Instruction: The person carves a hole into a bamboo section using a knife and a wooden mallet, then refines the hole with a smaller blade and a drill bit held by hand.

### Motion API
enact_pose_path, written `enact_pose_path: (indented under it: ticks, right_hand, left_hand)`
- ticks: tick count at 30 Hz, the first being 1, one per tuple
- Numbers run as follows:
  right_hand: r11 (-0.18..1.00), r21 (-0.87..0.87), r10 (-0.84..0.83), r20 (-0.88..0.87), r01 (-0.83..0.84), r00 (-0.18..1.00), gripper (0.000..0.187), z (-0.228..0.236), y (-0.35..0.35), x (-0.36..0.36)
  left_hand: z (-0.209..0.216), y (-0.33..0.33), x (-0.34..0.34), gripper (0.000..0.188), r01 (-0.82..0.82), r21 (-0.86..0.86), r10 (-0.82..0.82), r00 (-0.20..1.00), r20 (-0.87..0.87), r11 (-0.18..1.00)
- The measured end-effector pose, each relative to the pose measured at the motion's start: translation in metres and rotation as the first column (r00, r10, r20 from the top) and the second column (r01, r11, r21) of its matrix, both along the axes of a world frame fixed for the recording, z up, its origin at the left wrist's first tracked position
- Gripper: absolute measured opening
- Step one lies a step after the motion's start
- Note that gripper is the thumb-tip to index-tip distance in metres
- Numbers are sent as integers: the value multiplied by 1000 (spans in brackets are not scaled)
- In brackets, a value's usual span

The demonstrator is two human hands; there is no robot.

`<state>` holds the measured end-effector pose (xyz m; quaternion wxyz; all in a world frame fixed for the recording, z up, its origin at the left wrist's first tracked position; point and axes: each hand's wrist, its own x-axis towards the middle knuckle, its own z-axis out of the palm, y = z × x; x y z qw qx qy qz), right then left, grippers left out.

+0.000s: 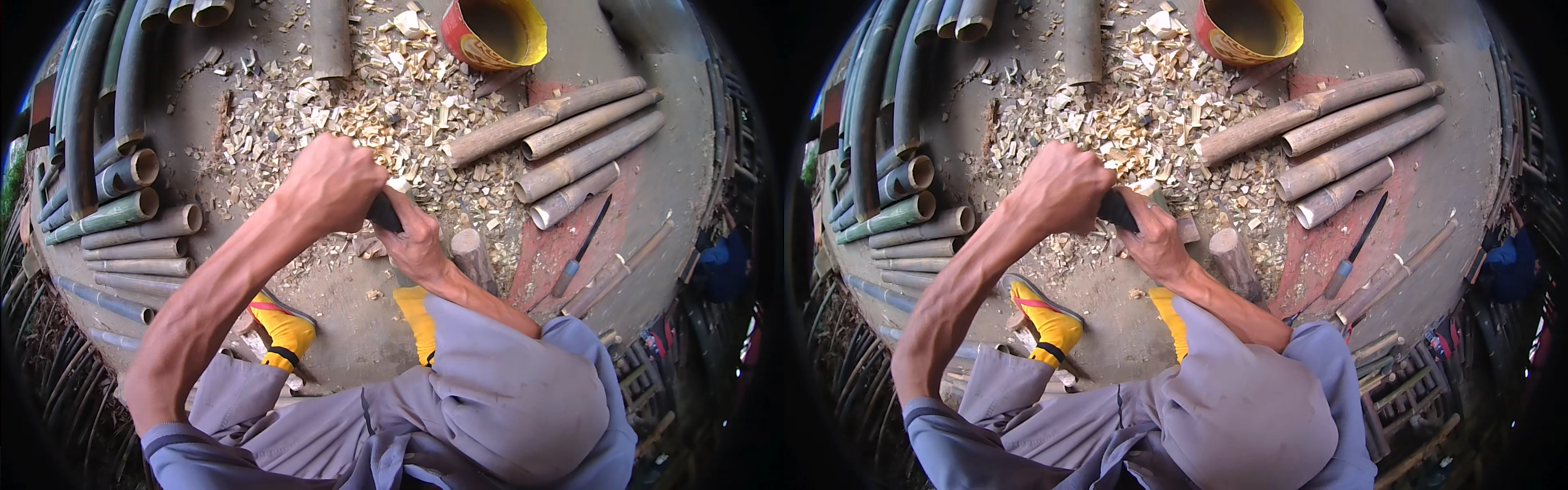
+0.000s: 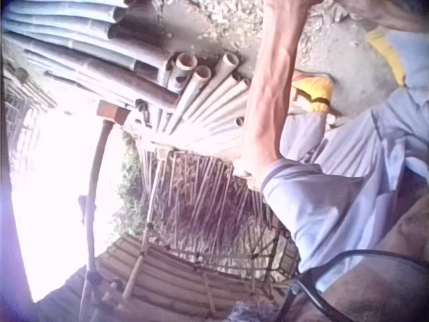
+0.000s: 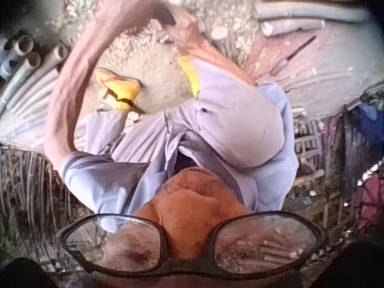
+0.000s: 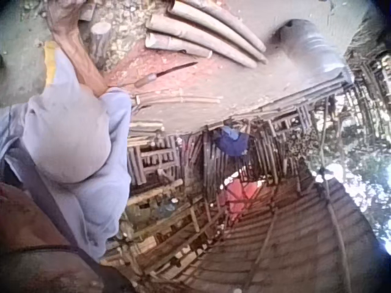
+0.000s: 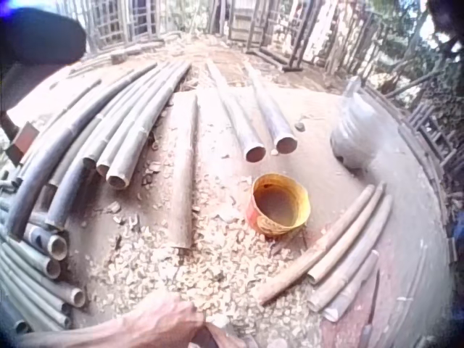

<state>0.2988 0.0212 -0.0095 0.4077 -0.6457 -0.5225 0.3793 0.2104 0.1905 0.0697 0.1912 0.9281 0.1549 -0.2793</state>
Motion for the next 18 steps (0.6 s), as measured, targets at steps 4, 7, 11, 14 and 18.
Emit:
enact_pose_path:
  ticks: [4, 7, 11, 14, 18]
  right_hand:
    - [999, -46, 7, -14, -8, 1000, 44, 3, 4, -18]
    - [873, -256, 417, -50, -415, 908, 36, 5, -4, -29]
    - [468, -243, 881, 57, -850, 469, 29, -2, -4, -15]
    - [107, -323, 992, 96, -940, 81, 29, 4, -11, -6]
    - [66, -111, 968, 250, -992, 36, 36, 31, -24, 36]
  left_hand:
    - [-30, -8, -36, 15, -111, -54, 111, 994, -5, 992]
    - [-40, -29, -86, 24, -411, -407, 268, 892, -364, 816]
    - [-56, -139, -133, 35, -834, -486, 632, 527, -568, 259]
    - [-32, -228, -107, 40, -886, -407, 745, 113, -657, -224]
    - [-18, -296, -64, 33, -855, -487, 956, -30, -290, -175]
